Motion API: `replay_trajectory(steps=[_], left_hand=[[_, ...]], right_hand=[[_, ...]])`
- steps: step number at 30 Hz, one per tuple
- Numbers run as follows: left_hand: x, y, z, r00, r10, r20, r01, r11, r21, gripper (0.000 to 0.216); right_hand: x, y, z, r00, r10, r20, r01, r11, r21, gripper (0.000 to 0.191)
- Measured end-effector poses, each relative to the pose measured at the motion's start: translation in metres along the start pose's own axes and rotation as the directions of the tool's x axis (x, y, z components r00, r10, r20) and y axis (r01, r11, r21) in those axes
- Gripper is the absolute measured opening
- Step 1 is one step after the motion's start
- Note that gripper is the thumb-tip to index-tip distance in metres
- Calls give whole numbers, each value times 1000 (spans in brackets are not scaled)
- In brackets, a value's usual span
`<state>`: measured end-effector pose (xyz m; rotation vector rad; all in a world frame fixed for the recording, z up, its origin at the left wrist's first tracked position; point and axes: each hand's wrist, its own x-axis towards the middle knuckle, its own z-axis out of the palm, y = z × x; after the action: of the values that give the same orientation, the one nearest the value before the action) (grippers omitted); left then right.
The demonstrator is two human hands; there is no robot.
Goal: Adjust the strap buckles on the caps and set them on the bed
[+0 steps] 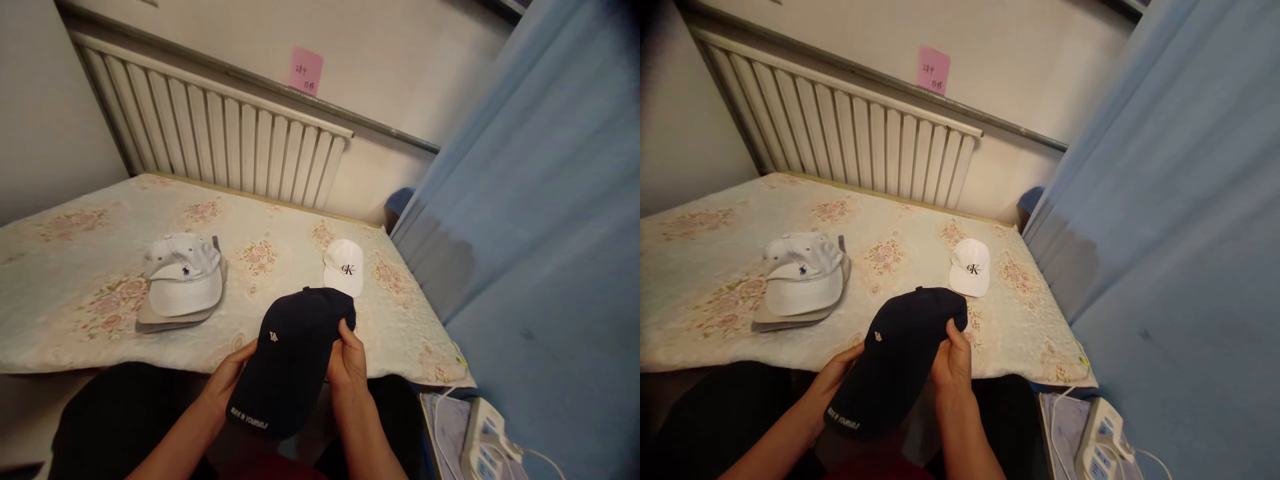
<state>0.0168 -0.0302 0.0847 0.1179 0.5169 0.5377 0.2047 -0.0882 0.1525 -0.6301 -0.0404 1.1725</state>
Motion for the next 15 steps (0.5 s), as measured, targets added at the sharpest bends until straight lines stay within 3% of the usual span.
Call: replay_trajectory(steps=[6,15], left_hand=[[0,2,0,989,72,129,-64,996,-70,43],[3,-3,2,971,226,-75,-236,954,-183,53]], right_hand=[[11,-4,-4,993,-113,-20,114,993,15,32],[16,7,-2,948,-317,9,317,948,9,48]])
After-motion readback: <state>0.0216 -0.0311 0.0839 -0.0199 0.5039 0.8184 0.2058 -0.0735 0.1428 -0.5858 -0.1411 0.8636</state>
